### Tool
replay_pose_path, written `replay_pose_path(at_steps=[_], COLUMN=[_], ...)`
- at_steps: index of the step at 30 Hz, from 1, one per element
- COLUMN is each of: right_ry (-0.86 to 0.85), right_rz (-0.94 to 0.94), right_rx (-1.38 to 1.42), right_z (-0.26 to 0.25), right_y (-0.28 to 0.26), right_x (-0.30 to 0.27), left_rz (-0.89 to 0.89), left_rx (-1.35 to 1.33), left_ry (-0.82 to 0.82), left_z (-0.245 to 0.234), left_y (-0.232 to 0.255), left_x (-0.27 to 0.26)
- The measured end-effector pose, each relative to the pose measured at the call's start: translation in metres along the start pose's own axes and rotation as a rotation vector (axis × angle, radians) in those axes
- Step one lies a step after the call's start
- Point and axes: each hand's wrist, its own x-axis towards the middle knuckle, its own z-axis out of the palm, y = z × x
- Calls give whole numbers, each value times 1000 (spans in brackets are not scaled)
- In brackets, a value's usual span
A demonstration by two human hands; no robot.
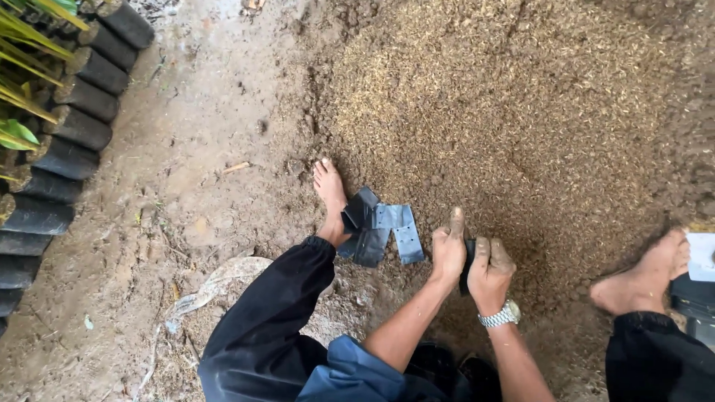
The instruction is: Filling small black plastic polybags with soil or planting substrate by hand at a nursery.
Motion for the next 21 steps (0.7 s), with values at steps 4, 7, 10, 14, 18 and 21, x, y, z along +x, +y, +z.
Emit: replay_pose_path(at_steps=[4, 7, 10, 14, 18, 21], right_ry=[-50, -7, -53, -63, -115, -58], right_rz=[-53, -86, -115, -171, -155, -142], right_rx=[-34, -82, 83, 29, 143, 59], right_z=[-4, -2, 4, 11, 30, 10], right_y=[10, 25, 38, 53, 82, 48], right_x=[-1, 4, -3, 3, -16, 7], left_rz=[-10, -27, -40, -34, -69, -97], left_rx=[-30, 38, 34, 20, 58, 153], left_ry=[-11, 6, -5, 39, 40, 25], left_z=[6, 7, 4, 8, -5, 10], left_y=[-4, 16, 37, 39, 19, 26], left_x=[0, -18, -25, -23, -7, -26])
